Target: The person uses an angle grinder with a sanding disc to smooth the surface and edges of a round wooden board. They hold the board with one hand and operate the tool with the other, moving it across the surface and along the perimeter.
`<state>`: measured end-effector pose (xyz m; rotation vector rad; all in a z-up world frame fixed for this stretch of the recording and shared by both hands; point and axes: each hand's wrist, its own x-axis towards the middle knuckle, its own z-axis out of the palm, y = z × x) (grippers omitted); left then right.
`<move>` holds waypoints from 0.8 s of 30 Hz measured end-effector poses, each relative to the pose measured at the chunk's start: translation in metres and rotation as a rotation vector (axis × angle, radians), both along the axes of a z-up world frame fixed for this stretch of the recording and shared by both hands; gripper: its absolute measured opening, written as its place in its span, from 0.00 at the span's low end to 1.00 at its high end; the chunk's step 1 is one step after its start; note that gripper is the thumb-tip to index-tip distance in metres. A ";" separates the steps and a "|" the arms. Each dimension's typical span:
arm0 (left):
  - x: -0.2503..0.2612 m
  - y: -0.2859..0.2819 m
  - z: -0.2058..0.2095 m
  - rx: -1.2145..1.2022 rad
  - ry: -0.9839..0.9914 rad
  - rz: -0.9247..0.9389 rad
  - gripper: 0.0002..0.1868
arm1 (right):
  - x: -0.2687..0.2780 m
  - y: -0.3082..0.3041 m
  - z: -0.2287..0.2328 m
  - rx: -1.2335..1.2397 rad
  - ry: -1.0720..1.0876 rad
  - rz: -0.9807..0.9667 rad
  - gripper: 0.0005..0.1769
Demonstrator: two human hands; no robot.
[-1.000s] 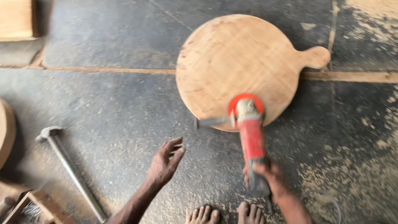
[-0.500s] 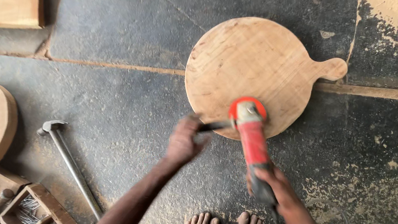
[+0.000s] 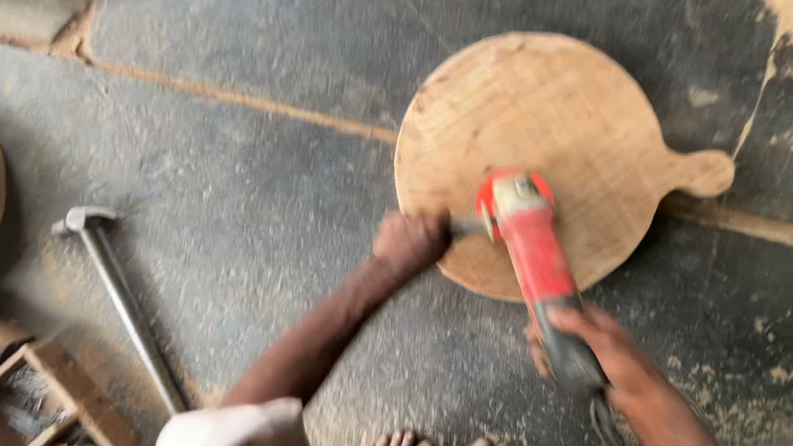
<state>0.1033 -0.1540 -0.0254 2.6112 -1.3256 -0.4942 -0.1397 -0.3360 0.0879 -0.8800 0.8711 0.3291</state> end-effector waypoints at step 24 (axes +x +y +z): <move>0.122 0.014 -0.017 0.022 -0.050 0.155 0.21 | 0.117 0.018 -0.035 -0.045 -0.174 0.030 0.31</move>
